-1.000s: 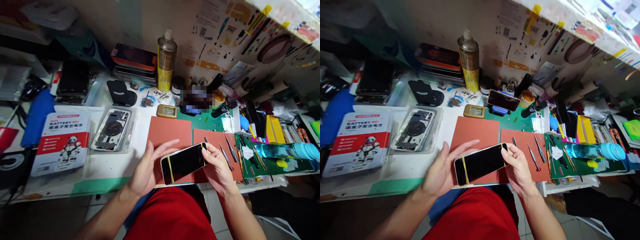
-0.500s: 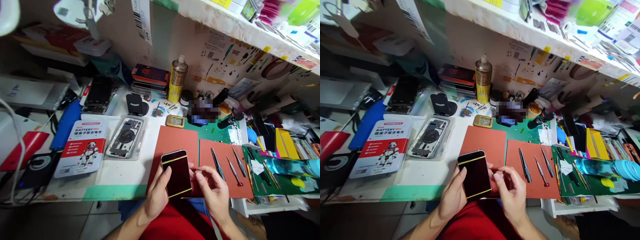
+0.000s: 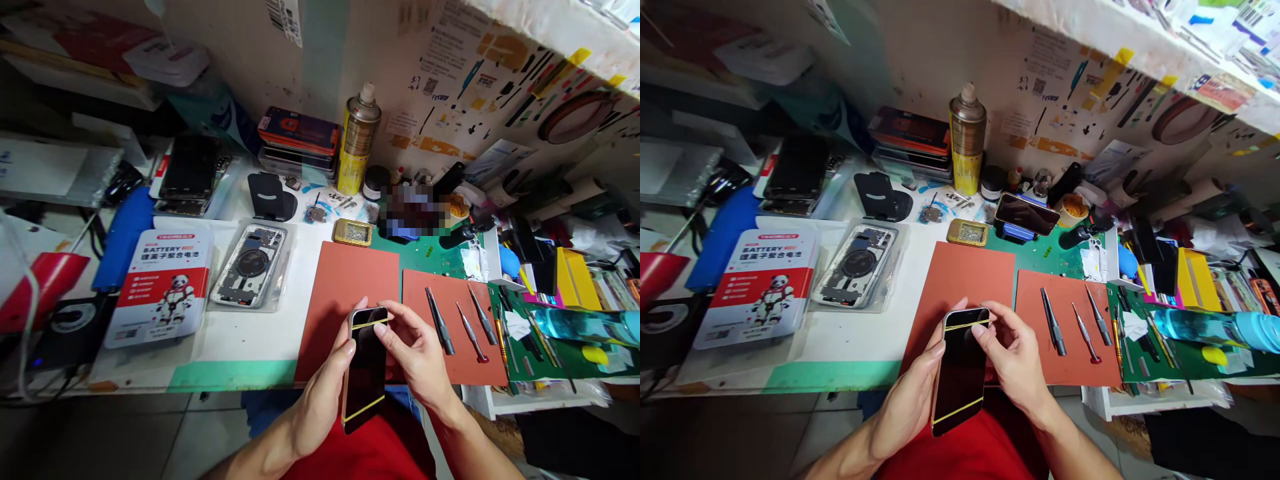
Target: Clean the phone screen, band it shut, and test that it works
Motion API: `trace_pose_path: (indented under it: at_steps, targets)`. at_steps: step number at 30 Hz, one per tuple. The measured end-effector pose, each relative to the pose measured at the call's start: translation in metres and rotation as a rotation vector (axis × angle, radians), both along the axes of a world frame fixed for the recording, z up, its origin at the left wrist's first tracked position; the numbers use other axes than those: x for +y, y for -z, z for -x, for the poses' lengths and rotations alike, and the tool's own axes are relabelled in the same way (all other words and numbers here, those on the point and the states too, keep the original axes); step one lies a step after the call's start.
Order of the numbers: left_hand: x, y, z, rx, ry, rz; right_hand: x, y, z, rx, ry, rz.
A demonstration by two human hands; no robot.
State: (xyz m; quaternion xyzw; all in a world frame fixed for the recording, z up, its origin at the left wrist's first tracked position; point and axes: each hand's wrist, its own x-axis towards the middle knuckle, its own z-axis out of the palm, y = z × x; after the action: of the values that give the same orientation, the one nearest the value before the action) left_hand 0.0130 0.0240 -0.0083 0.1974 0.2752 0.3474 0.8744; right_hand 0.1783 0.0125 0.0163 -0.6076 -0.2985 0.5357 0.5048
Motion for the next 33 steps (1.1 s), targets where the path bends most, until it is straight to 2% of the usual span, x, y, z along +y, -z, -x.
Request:
trace_pose_path:
  at_steps: [5,8,10,12,14,15,17,19,21,24,26,29,33]
  targets:
    - [0.000,-0.002,0.006,0.145,0.021,-0.076,-0.002,0.006,0.000,-0.025,-0.023,0.004]
    - [0.002,-0.004,0.011,0.245,0.086,-0.155,0.000,0.000,-0.006,-0.216,-0.066,-0.116]
    - [0.005,-0.005,0.016,0.339,0.140,-0.232,0.005,-0.011,-0.014,-0.382,-0.184,-0.241]
    - [0.010,-0.007,0.021,0.419,0.187,-0.281,0.014,-0.024,-0.024,-0.437,-0.387,-0.289]
    - [0.018,-0.010,0.027,0.446,0.251,-0.254,0.023,-0.032,-0.032,-0.374,-0.567,-0.252]
    - [0.023,-0.012,0.030,0.432,0.293,-0.201,0.027,-0.034,-0.035,-0.320,-0.609,-0.215]
    - [0.035,-0.017,0.038,0.354,0.338,-0.038,0.029,-0.031,-0.038,-0.163,-0.580,-0.117]
    - [0.048,-0.022,0.047,0.254,0.247,0.123,0.026,-0.023,-0.035,0.030,-0.430,-0.019]
    - [0.057,-0.025,0.051,0.203,0.037,0.183,0.018,-0.015,-0.025,0.163,-0.206,0.010]
    - [0.059,-0.024,0.039,0.172,-0.269,0.109,0.006,-0.004,0.003,0.183,0.108,-0.054]
    - [0.053,-0.020,0.021,0.123,-0.421,0.056,0.001,-0.001,0.025,0.130,0.242,-0.094]
    - [0.044,-0.014,-0.005,0.106,-0.532,0.026,-0.005,0.001,0.047,0.006,0.290,-0.127]
    - [0.048,-0.008,-0.013,0.215,-0.522,-0.015,-0.012,0.000,0.042,-0.139,0.070,-0.178]
